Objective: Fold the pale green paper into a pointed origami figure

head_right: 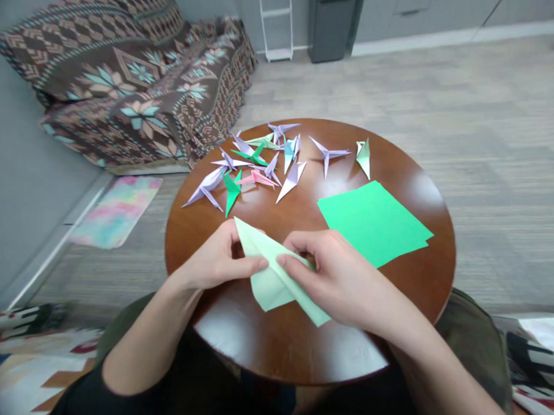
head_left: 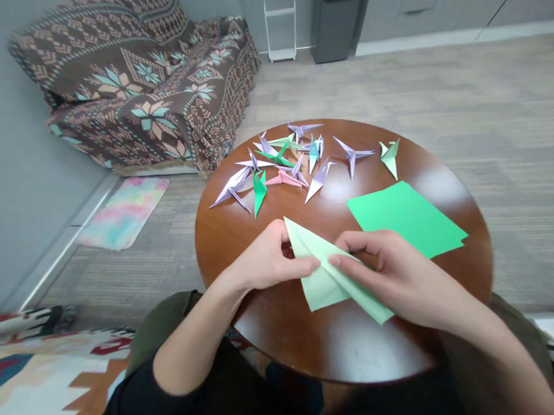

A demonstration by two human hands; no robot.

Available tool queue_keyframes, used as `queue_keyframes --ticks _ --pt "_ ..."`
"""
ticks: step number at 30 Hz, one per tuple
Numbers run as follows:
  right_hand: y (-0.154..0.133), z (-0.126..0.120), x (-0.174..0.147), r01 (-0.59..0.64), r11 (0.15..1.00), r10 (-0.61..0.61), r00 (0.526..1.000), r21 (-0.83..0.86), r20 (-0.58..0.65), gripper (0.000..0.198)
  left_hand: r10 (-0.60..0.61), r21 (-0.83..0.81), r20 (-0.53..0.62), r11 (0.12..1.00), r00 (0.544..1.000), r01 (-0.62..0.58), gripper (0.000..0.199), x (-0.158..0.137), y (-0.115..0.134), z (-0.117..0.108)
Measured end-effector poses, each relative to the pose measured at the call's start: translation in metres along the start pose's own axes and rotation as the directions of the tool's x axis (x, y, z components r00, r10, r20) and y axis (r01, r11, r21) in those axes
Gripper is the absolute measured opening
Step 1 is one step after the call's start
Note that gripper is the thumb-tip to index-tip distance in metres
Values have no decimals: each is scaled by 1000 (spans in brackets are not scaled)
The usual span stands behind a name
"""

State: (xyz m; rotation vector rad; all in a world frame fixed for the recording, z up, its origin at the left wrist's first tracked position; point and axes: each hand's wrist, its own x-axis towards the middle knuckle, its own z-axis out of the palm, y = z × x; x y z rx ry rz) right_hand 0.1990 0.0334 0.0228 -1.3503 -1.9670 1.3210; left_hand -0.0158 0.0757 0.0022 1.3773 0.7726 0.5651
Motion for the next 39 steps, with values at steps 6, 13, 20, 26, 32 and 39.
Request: queue_keyframes --ticks 6,13,20,26,32,39 --pt "-2 1 1 11 999 -11 1000 -32 -9 29 -30 -12 -3 999 1000 30 7 1 2 0" --pt "-1 2 2 17 998 -17 1000 -60 -8 29 -15 3 11 1000 1000 15 8 0 3 1" --pt "0 3 -1 56 990 -51 998 -129 40 33 -40 112 -17 993 999 42 15 1 0 -7" --pt "1 1 -2 69 977 -64 998 -204 30 34 90 65 -248 995 964 -76 5 6 -9 -49" --pt "3 9 1 25 905 -241 853 -426 -464 26 107 -121 -292 982 950 -148 19 3 -6 -31" --pt "4 34 6 119 862 -341 856 -492 -390 21 118 -207 -166 967 979 -151 40 7 -13 10"
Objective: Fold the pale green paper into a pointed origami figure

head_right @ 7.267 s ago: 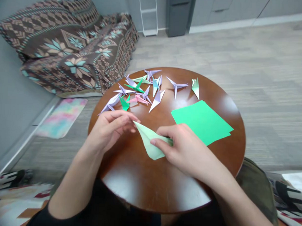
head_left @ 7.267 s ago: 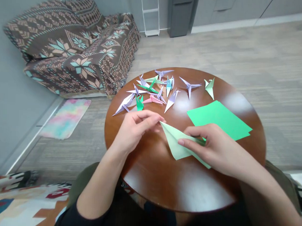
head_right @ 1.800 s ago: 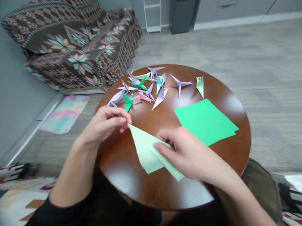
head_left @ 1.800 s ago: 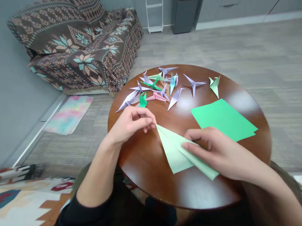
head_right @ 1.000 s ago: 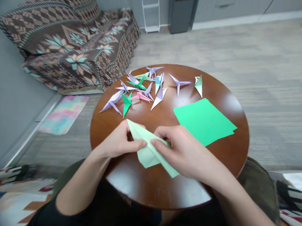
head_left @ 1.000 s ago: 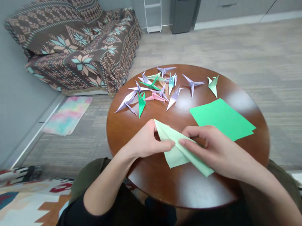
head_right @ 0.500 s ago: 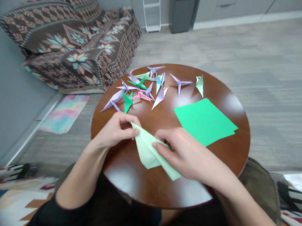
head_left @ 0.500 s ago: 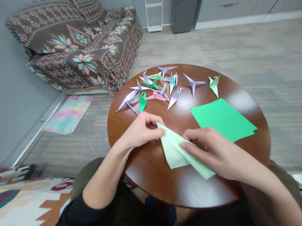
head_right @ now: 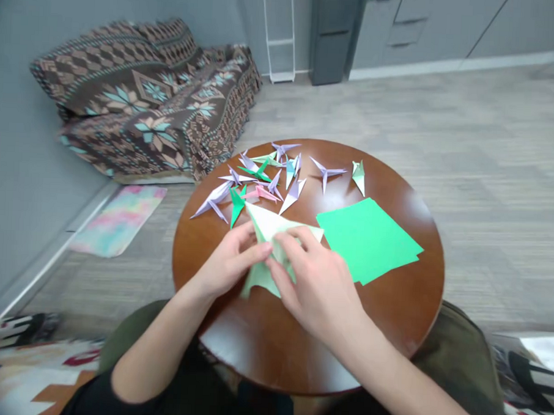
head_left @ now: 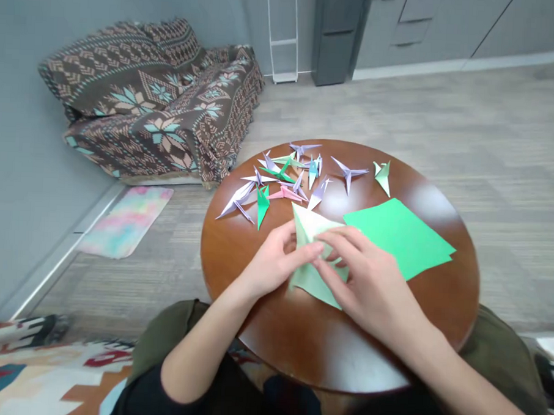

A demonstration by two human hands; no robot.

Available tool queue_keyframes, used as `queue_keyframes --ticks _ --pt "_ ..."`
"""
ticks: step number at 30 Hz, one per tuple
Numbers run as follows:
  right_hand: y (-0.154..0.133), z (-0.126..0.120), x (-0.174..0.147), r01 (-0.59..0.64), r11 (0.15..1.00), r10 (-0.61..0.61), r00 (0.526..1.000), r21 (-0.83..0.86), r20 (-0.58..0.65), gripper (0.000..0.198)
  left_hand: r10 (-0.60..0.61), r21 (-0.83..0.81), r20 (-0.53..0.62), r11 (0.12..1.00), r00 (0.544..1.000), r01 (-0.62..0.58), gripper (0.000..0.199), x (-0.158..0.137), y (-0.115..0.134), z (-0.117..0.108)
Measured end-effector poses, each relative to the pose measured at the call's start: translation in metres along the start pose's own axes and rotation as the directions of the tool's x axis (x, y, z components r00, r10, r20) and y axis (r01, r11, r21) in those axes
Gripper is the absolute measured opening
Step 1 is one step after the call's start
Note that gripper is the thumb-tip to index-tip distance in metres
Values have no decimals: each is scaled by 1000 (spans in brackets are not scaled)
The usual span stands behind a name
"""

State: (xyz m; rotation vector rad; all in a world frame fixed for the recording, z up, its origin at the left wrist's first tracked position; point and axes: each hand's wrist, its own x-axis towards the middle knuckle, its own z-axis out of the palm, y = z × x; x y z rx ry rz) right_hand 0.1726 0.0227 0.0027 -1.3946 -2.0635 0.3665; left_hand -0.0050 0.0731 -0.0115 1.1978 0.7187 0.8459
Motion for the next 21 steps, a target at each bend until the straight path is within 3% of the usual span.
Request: queue_keyframes --ticks 2,3,5,6,8,10,15,21 --pt "3 2 1 63 998 -63 998 25 0 21 -37 18 -52 999 998 38 40 1 -2 -5" --pt "6 1 2 80 997 -79 995 8 -61 20 -61 13 -66 998 996 62 42 2 -3 -8" --pt "14 -2 4 38 999 -41 969 -15 -244 28 -106 -11 -59 994 993 106 49 1 -3 -12" --pt "18 -5 6 2 999 10 967 47 -253 36 -123 -20 -47 992 991 123 52 1 -2 -14" --pt "26 -10 9 -121 956 154 982 267 -106 28 -145 -19 -33 989 989 144 54 0 0 -17" --pt "33 -15 11 -273 882 260 962 384 88 25 -177 -2 -26 984 984 177 54 -1 2 -23" --pt "49 -18 14 -372 818 363 926 438 109 34 -252 62 -49 965 967 255 41 -1 6 -49" --pt "57 -14 15 -456 757 406 889 468 211 35 -89 138 -250 982 964 126 35 4 -5 -69"
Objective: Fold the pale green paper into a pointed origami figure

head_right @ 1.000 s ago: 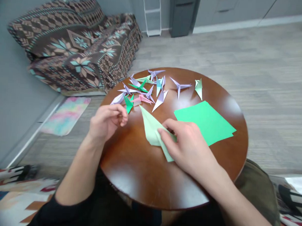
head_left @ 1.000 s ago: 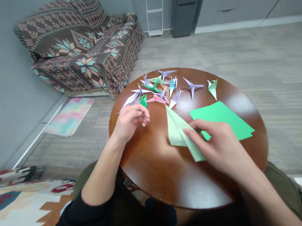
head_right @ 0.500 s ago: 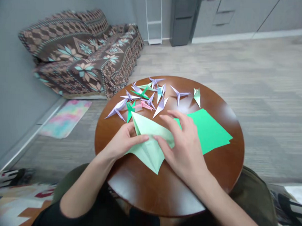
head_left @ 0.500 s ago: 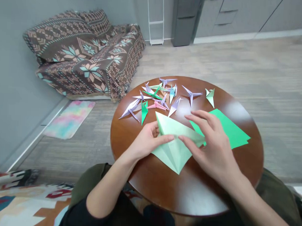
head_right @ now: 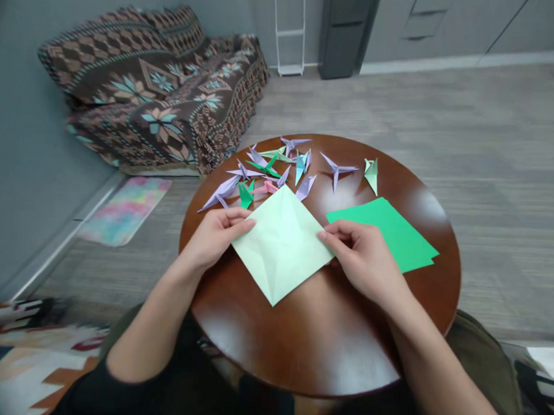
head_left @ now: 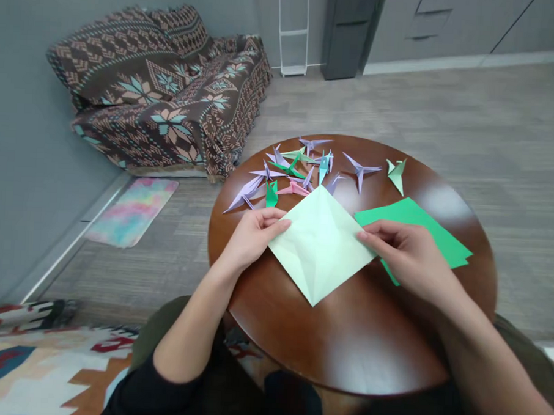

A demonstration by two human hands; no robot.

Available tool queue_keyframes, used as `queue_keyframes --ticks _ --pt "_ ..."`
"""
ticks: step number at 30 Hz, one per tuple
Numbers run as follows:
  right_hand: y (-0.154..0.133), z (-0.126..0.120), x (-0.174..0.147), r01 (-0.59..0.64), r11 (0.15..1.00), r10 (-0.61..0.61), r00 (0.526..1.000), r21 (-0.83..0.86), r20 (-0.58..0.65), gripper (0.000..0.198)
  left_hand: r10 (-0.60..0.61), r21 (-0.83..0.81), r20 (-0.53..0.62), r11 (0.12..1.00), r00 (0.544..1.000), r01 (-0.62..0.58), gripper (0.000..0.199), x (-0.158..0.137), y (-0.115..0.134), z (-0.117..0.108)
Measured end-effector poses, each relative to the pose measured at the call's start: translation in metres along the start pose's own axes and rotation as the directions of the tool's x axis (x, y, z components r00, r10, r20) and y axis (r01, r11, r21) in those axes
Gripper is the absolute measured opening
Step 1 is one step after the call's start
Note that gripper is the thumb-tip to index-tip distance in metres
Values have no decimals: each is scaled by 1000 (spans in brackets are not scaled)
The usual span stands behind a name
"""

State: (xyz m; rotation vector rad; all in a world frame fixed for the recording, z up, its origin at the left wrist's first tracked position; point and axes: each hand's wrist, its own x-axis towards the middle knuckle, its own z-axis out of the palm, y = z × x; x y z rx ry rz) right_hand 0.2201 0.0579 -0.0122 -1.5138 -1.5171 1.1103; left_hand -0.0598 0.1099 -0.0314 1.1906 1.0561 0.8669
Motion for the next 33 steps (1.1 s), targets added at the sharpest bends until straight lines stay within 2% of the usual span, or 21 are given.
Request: queue_keyframes --ticks 2,4,7,9,13,15,18,20,22,24,28,31,33 --pt "1 1 1 -26 999 27 999 30 -36 32 32 66 -26 997 999 -30 35 1 -2 2" --pt "1 2 1 -33 998 37 997 46 -74 29 27 116 8 993 1000 -27 35 0 -1 6" --pt "2 3 1 -25 999 28 998 44 -64 29 -6 152 75 988 997 -5 37 -3 2 12" --pt "4 4 1 -10 999 12 998 31 -55 28 -16 183 71 983 997 2 35 -4 3 14" --pt "13 5 3 15 1000 -14 995 8 -95 29 36 305 -64 952 997 -14 30 -2 3 16" --pt "17 6 5 40 996 -50 991 -77 -128 27 91 384 -128 923 988 -35 27 -1 2 15" --pt "18 6 5 89 980 -117 981 -178 -155 25 168 479 -160 875 973 -72 21 -1 0 14" --pt "16 7 3 100 986 -116 986 -130 -123 26 199 502 -160 860 967 -94 19 -1 -1 14" --pt "12 8 1 82 995 -84 996 -53 -37 32 224 498 -159 859 962 -118 20 -1 -2 14" --pt "7 9 -1 61 997 -59 997 -40 43 45 248 483 -161 864 955 -143 24 -1 -3 14" --pt "4 10 -3 71 996 -67 995 -52 78 68 270 529 -156 835 950 -151 24 -1 -4 15" --pt "7 10 -3 90 995 -86 990 -31 109 67 278 593 -142 792 950 -143 21 -2 -5 16" --pt "11 11 -2 114 990 -102 987 -89 125 61 285 601 -123 783 950 -157 21 -2 -5 16"
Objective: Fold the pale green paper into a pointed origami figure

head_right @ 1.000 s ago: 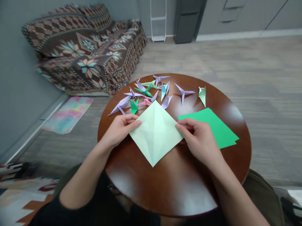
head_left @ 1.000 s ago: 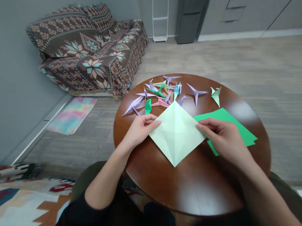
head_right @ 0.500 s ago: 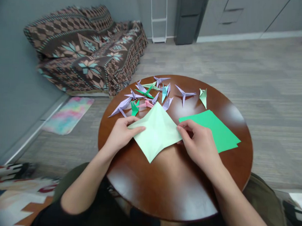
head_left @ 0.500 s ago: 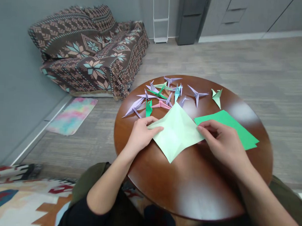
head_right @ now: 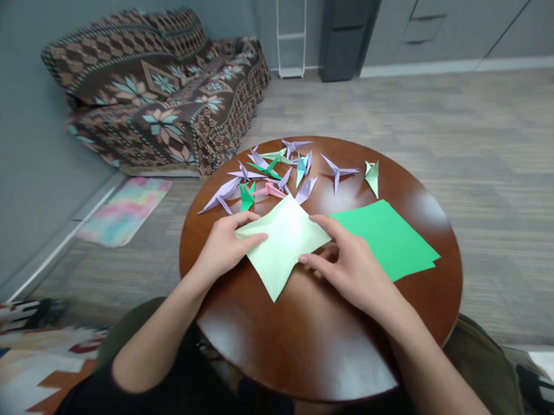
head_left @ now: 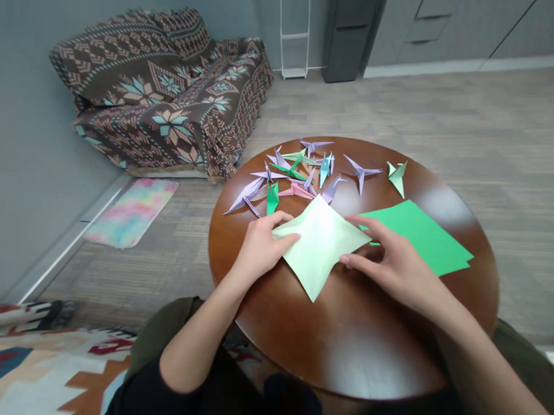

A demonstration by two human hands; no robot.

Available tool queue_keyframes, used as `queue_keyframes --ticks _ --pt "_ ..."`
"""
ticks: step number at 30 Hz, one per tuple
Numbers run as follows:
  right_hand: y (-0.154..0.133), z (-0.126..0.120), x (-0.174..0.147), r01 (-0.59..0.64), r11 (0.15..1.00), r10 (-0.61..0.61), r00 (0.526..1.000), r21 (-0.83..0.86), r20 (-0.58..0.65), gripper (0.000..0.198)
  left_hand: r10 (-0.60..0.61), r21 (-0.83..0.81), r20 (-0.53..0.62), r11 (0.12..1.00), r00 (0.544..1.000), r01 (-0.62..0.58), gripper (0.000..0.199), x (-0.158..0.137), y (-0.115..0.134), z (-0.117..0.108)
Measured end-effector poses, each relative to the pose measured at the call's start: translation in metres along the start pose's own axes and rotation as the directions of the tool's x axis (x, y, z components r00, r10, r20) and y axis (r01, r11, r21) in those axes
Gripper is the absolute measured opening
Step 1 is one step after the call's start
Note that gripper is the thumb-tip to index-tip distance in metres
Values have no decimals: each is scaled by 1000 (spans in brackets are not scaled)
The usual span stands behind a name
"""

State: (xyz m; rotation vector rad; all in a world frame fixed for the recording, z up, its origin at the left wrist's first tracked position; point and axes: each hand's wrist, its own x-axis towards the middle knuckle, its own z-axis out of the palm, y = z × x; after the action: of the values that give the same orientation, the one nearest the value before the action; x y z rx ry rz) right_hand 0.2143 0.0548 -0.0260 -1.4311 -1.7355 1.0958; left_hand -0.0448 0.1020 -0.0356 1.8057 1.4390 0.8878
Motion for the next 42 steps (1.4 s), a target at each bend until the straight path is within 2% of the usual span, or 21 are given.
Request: queue_keyframes --ticks 4,7,10,14,17,20,22,24,26,28,30,32,34,37,39,42 --pt "8 2 2 127 972 -127 992 -197 13 45 46 -67 18 997 999 -45 28 -1 0 2" --pt "10 4 4 241 913 -268 963 -329 -39 31 100 -91 62 991 993 -94 32 -2 0 2" --pt "11 6 3 323 865 -377 924 -385 -72 24 120 -54 87 992 989 -116 30 -2 0 3" --pt "10 8 2 400 832 -455 889 -385 -59 18 129 -33 81 991 988 -127 24 -3 2 3" --pt "7 10 1 447 830 -488 872 -335 -47 9 72 -168 107 984 992 -53 25 -4 6 2" --pt "4 10 0 462 832 -510 855 -306 -96 3 -3 -434 138 899 990 63 43 -4 8 2" --pt "4 10 0 439 843 -501 851 -311 -158 2 -41 -582 120 807 992 104 56 -4 7 3" --pt "6 10 1 405 854 -483 849 -326 -212 2 -71 -642 92 758 993 114 73 -4 5 5" --pt "8 9 2 353 874 -441 865 -334 -238 8 -91 -613 52 783 994 104 94 -3 3 7" --pt "11 9 4 271 908 -354 904 -319 -241 13 -66 -518 -7 854 998 53 101 -3 3 8" --pt "12 8 6 212 936 -282 929 -281 -239 16 7 -385 -29 923 1000 -18 85 -2 3 9" --pt "13 8 8 201 952 -256 935 -230 -245 19 74 -277 19 959 997 -66 55 0 4 9" --pt "14 8 10 176 972 -210 948 -156 -238 22 79 -235 68 970 995 -61 37 0 3 9" --pt "15 9 11 134 991 -134 965 -14 -225 45 8 -245 73 969 997 10 43 -1 -1 8" --pt "15 10 11 113 992 -102 980 54 -169 57 -41 -280 88 958 995 64 50 -2 -3 7" --pt "11 11 10 81 988 -70 993 132 -91 53 -79 -385 122 915 989 121 54 -4 -4 7"
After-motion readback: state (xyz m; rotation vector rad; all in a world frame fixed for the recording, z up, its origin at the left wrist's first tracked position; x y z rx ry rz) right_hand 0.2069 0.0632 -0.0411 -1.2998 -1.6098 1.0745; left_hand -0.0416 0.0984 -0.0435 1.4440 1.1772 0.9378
